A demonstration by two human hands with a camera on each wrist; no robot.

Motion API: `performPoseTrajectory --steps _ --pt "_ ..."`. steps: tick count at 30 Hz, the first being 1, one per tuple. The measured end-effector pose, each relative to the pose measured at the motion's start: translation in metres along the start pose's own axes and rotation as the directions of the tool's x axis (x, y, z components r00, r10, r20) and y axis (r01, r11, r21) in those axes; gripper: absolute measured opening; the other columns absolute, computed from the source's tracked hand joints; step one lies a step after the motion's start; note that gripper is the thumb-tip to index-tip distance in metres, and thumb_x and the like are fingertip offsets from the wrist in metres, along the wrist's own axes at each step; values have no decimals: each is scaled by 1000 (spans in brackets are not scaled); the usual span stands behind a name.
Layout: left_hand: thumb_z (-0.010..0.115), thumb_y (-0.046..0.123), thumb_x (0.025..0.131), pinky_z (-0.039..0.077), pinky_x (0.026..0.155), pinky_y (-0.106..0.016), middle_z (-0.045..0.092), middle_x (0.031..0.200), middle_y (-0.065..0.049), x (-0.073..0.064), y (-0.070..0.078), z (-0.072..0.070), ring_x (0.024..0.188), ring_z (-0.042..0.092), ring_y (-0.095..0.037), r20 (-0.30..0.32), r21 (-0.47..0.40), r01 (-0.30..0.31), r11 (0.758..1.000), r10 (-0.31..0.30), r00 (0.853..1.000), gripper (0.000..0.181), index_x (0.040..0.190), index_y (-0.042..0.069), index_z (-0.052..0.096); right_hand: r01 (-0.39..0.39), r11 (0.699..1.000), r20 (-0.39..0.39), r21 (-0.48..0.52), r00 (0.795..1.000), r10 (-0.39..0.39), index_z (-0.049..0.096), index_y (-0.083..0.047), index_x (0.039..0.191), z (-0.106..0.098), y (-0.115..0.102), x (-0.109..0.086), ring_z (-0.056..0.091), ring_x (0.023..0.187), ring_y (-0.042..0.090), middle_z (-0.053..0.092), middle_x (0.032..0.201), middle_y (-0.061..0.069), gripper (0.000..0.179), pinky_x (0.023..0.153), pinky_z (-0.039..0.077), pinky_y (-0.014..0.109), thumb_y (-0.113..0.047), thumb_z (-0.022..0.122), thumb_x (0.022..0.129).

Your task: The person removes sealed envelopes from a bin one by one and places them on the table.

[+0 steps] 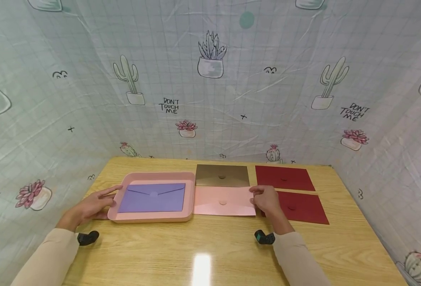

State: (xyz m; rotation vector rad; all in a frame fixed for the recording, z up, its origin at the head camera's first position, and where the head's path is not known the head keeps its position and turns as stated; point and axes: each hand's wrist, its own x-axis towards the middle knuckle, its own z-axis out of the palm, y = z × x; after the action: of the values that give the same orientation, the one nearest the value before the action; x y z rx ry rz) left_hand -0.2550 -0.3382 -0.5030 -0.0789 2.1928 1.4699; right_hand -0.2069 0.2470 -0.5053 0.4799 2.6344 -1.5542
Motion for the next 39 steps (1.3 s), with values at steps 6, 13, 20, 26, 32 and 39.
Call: performPoseTrajectory --steps 6,13,20,26,32,39 --pt "66 15 97 63 79 -39 29 169 -24 0 0 -3 108 68 -20 15 -9 -14 1000 14 1000 81 167 27 27 0 1000 -12 -6 1000 0 74 2 121 1 1 2 65 74 19 65 100 15 33 66 58 27 2 72 89" --pt "66 14 97 63 78 -39 30 168 -25 -1 -2 -4 108 67 -20 13 -2 -15 1000 15 1000 82 167 26 26 7 1000 -12 -8 1000 -7 75 1 120 2 2 4 64 74 20 66 98 14 30 66 58 28 1 72 90" --pt "67 15 95 63 80 -40 31 168 -25 -1 -2 0 108 67 -21 1 0 0 1000 0 1000 83 167 27 26 21 1000 -9 7 1000 -21 74 3 119 1 2 4 65 73 19 64 93 12 31 66 62 30 4 72 88" --pt "67 15 96 63 78 -39 30 168 -25 0 -3 -1 109 66 -21 -1 11 -7 1000 7 1000 82 167 26 26 32 999 -4 -18 999 -33 75 2 120 0 1 4 66 74 21 65 95 14 31 67 62 31 3 72 88" --pt "66 14 97 63 78 -40 30 168 -25 -1 -2 -1 110 67 -20 13 2 -19 1000 19 1000 81 167 25 26 31 998 -10 -56 999 -32 75 0 119 0 -1 4 64 78 23 65 96 14 31 68 61 30 2 73 89" --pt "66 15 98 62 76 -39 27 169 -25 -2 -2 -1 110 66 -20 12 20 -20 1000 20 1000 81 167 26 25 24 997 -1 -68 1000 -24 76 0 120 2 1 5 64 80 23 65 95 14 32 68 61 30 1 73 89"
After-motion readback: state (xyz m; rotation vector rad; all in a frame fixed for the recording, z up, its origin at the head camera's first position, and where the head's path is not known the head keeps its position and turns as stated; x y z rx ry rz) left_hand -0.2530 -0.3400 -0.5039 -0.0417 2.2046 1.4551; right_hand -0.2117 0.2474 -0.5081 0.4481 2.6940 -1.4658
